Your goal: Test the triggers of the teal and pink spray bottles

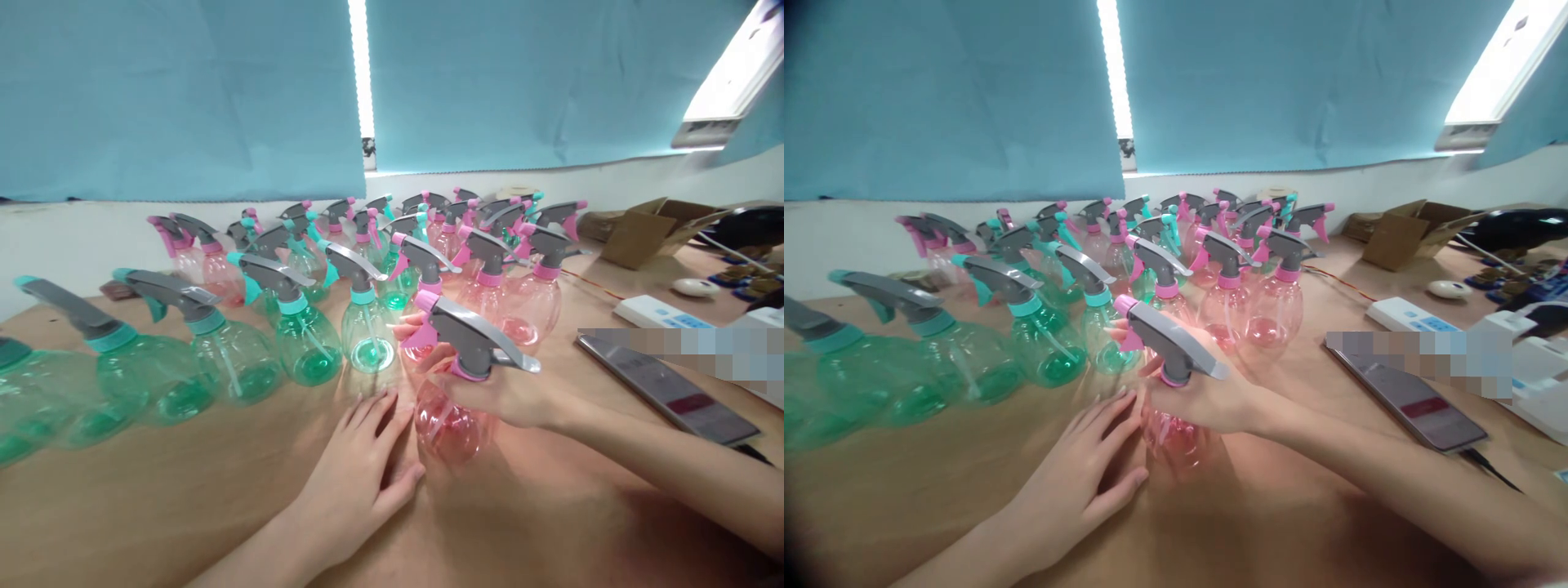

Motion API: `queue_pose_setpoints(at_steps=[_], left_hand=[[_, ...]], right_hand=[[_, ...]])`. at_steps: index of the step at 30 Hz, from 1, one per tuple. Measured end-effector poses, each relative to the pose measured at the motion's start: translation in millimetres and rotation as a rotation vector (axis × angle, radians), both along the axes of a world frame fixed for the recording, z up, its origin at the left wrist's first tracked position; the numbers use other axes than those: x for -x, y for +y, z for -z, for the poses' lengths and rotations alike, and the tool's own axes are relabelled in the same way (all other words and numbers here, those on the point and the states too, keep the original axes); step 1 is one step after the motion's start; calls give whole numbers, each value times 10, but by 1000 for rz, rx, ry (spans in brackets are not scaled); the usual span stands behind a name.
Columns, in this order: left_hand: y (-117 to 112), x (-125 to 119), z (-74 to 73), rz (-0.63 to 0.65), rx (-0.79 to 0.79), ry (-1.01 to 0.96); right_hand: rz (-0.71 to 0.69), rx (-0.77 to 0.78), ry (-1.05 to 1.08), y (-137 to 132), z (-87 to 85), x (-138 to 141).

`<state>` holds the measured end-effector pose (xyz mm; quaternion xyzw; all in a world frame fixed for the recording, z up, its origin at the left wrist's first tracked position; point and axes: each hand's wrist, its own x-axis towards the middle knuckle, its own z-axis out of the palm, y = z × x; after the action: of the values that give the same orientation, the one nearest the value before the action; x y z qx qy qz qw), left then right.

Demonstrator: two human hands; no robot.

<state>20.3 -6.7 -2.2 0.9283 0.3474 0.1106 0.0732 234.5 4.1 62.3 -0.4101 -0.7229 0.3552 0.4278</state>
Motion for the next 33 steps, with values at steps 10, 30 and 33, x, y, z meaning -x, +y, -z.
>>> queue_pose_setpoints(at_steps=[10,30,33], left_hand=[[-1,-7,-11,-5,4,-36],[0,-12,-18,-7,13,1],[0,-10,-12,-9,4,-1]], right_hand=[[22,63,8,-2,-36,17],[34,190,-60,-36,-109,-5],[33,149,-29,-56,-181,31]])
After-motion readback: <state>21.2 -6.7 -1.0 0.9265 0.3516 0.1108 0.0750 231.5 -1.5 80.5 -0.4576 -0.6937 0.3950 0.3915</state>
